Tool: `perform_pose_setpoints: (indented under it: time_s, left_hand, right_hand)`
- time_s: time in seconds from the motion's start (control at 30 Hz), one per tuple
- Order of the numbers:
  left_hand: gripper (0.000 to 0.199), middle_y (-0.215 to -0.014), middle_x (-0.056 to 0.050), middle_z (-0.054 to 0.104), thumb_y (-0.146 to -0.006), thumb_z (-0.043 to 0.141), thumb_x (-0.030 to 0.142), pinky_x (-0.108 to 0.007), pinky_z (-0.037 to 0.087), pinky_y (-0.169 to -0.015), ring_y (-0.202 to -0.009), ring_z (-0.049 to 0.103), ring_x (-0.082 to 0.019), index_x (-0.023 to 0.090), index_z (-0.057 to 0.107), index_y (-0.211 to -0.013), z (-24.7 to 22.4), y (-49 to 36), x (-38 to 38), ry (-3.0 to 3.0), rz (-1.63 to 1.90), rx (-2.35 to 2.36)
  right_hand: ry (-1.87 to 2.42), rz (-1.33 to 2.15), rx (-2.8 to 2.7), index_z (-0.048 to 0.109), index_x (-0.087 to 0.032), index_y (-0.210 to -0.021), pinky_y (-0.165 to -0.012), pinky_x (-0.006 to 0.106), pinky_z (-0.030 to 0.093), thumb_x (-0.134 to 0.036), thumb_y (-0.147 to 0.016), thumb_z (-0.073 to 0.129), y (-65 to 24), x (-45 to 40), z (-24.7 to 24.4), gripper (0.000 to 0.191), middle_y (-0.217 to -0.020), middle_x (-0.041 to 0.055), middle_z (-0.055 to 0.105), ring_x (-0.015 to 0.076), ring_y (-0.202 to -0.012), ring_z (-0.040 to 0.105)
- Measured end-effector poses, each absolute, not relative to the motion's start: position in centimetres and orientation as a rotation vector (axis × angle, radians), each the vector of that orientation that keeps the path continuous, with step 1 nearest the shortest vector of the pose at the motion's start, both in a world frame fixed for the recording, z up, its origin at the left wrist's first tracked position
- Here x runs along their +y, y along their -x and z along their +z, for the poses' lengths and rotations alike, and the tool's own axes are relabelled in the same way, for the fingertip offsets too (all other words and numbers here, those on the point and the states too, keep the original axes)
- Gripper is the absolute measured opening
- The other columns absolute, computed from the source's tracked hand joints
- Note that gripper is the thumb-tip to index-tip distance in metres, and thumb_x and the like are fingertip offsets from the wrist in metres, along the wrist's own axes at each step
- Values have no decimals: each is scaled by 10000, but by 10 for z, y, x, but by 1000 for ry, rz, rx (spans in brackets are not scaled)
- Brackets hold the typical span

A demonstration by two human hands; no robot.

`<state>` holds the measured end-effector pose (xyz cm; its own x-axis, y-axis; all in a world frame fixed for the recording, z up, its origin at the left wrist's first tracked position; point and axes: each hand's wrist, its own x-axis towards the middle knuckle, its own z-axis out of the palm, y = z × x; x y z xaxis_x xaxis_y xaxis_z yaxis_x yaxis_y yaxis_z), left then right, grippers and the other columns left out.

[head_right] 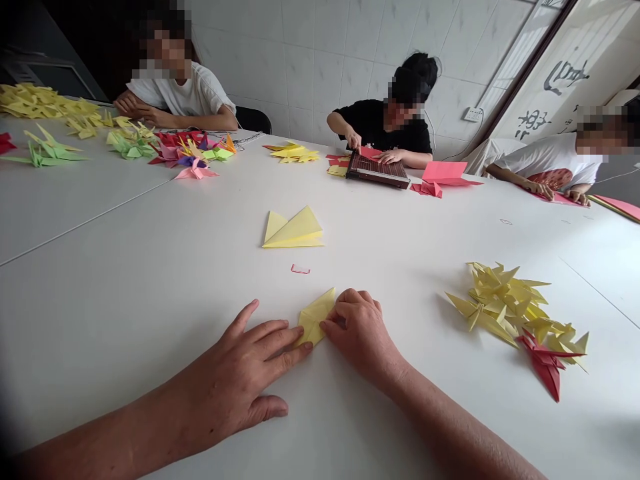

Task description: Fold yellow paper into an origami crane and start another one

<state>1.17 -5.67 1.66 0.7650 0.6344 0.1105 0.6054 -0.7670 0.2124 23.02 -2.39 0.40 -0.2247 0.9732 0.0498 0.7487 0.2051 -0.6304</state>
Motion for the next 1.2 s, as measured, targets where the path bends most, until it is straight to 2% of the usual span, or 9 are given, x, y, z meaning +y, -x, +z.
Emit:
perform_pose_setpoints:
  time_s: [0.43,0.73,1.2]
  left_hand:
    - [539,-1263,-51,561,-862,477,564,-597,81,-1110,-1153,491,-252,305,443,-1334,16,-11,-58,-2788,220,983]
    - [506,-1236,-52,574,-868,486,539,-583,113,-1109,-1129,505,-250,281,480,-1303,19,-13,-58,-2826,223,977]
    - [510,-1167,-54,607,-833,535,551,-567,106,-1119,-1109,521,-242,277,513,-1263,17,-14,-59,-2848,289,1012]
  right_hand:
    - [1634,546,-2005,477,-200,-561,-775,359,397,-161,-748,545,-224,-26,-2,203,-772,7,564,196,-823,497]
    - [1647,532,-2026,498,-203,-606,-822,382,371,-184,-766,569,-224,-28,-2,176,-800,1,561,195,-852,497]
    - [1683,535,-2020,473,-201,-601,-812,379,369,-187,-784,545,-221,-30,-2,197,-808,3,557,199,-864,488]
